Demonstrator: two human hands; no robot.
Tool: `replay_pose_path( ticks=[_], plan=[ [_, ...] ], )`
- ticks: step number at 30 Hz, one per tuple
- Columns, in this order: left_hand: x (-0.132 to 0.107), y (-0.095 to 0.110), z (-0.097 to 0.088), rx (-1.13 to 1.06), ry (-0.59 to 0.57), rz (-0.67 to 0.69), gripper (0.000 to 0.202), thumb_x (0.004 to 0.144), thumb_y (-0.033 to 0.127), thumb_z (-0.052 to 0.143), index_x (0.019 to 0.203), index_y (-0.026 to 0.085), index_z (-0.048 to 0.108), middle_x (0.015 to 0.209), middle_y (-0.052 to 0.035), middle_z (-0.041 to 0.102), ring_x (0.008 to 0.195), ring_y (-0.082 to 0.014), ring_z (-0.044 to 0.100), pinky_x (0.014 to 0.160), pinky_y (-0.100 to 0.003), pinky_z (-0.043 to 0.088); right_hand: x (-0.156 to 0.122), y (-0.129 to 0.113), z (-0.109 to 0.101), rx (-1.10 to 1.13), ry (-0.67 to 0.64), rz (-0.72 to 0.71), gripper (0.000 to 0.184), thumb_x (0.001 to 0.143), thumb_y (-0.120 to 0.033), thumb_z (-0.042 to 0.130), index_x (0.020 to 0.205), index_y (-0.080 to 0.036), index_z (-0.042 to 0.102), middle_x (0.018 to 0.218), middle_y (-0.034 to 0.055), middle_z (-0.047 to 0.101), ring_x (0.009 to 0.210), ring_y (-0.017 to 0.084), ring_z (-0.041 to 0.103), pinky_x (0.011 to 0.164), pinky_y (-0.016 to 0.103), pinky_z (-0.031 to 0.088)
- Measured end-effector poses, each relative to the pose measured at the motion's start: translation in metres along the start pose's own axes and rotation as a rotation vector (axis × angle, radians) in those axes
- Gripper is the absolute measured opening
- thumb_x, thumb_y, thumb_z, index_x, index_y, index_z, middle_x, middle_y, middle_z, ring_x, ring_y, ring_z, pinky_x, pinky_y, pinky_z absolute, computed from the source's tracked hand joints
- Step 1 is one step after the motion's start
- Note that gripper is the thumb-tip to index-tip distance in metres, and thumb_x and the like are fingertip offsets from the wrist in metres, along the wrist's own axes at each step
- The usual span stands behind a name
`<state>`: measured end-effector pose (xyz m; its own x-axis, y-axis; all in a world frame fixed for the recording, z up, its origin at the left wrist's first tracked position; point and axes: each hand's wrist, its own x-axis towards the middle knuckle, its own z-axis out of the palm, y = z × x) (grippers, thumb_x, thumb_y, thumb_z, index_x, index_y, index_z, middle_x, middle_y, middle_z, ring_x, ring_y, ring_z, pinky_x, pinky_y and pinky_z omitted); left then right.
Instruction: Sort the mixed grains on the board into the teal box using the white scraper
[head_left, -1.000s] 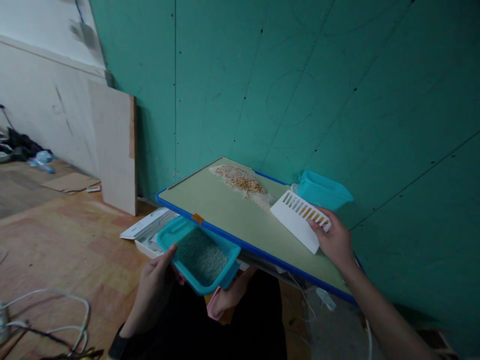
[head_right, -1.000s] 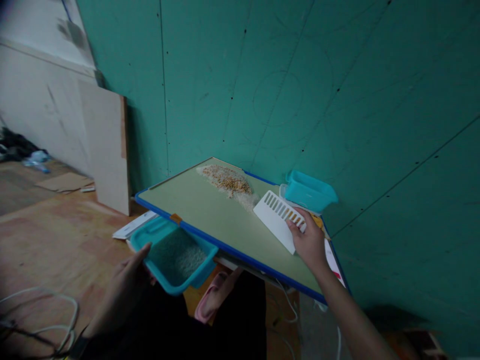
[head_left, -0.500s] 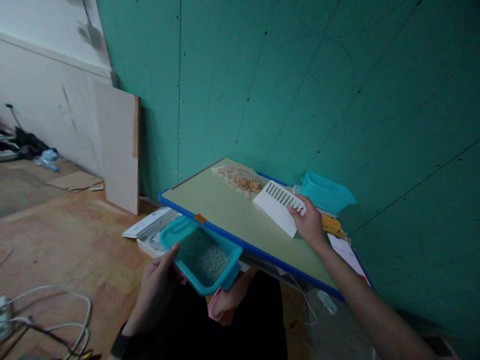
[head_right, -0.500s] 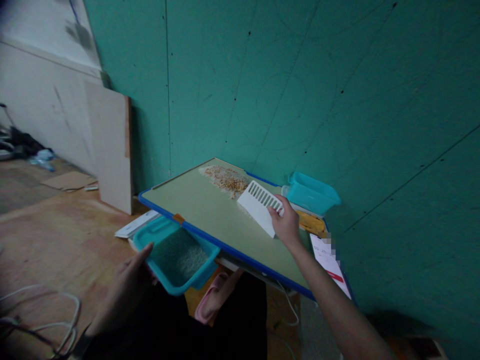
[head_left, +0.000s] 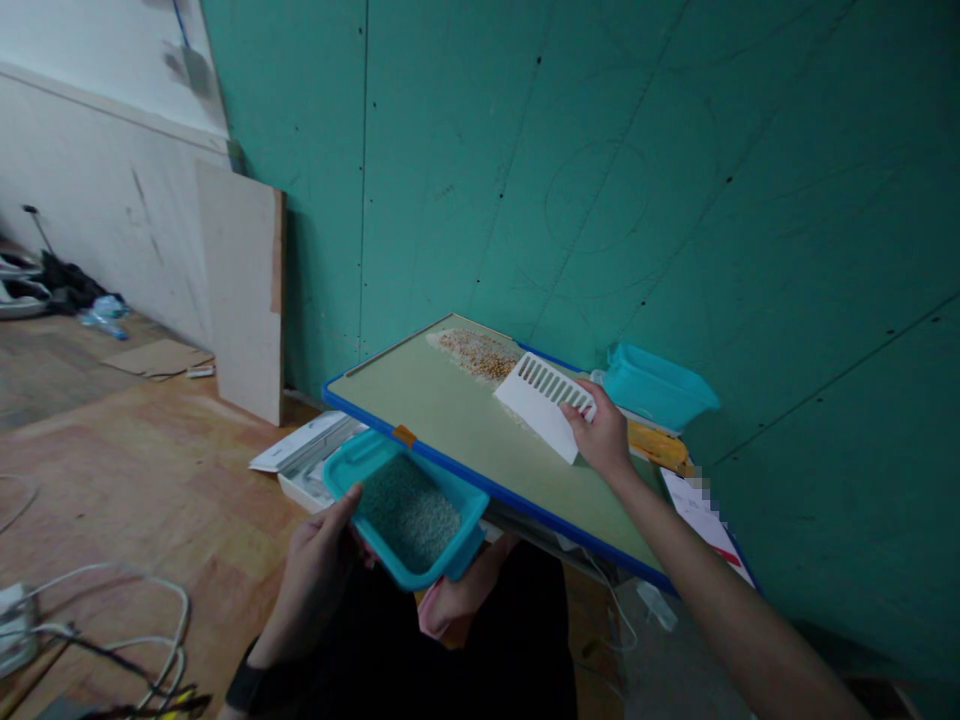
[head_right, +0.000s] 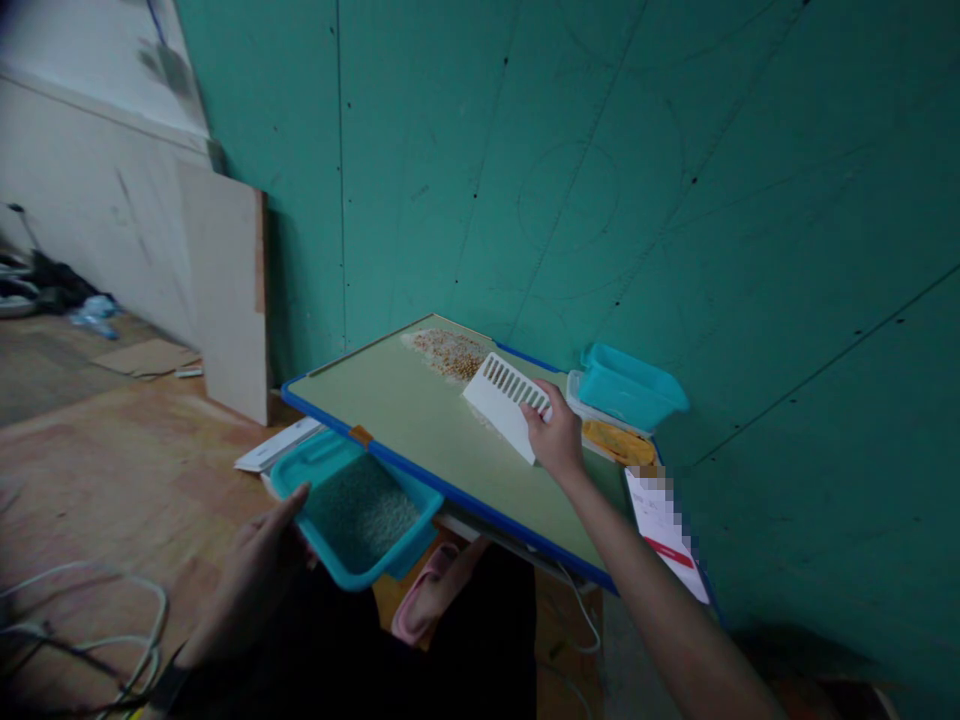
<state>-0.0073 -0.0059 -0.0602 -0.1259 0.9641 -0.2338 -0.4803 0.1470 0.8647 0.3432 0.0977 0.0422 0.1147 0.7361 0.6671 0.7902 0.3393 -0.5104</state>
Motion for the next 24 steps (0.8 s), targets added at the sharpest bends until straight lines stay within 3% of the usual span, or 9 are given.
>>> replay_pose_path(
  ticks=[6, 11, 24],
  plan=[
    [-0.001, 0.000, 0.000, 0.033, 0.008, 0.005, 0.054, 0.085, 0.055, 0.074, 0.044, 0.021, 0.064, 0.042, -0.0019, 0.060, 0.039, -0.0140, 0.055, 0.044, -0.024, 0.044, 0.005, -0.010, 0.012, 0.020, -0.021, 0.005, 0.040, 0.086, -0.040, 0.063, 0.120, -0.020, 0.068, 0.105, 0.0101, 0.079, 0.089, 0.028, 0.072, 0.079, 0.039, 0.058],
    [-0.002, 0.000, 0.002, 0.034, 0.006, 0.016, 0.056, 0.084, 0.057, 0.075, 0.043, 0.020, 0.062, 0.041, -0.0015, 0.060, 0.038, -0.0132, 0.053, 0.045, -0.025, 0.043, 0.003, -0.026, 0.018, 0.044, -0.055, -0.006, 0.039, 0.087, -0.039, 0.062, 0.121, -0.022, 0.068, 0.108, 0.0097, 0.079, 0.089, 0.028, 0.074, 0.080, 0.039, 0.058],
    [0.000, -0.005, 0.002, 0.027, -0.014, 0.026, 0.055, 0.079, 0.057, 0.078, 0.042, 0.020, 0.062, 0.039, -0.0018, 0.060, 0.036, -0.0137, 0.055, 0.042, -0.024, 0.043, -0.026, -0.076, 0.038, -0.005, -0.179, -0.162, 0.037, 0.097, -0.034, 0.053, 0.131, -0.029, 0.068, 0.118, 0.0095, 0.079, 0.093, 0.031, 0.078, 0.081, 0.040, 0.061]
  ],
)
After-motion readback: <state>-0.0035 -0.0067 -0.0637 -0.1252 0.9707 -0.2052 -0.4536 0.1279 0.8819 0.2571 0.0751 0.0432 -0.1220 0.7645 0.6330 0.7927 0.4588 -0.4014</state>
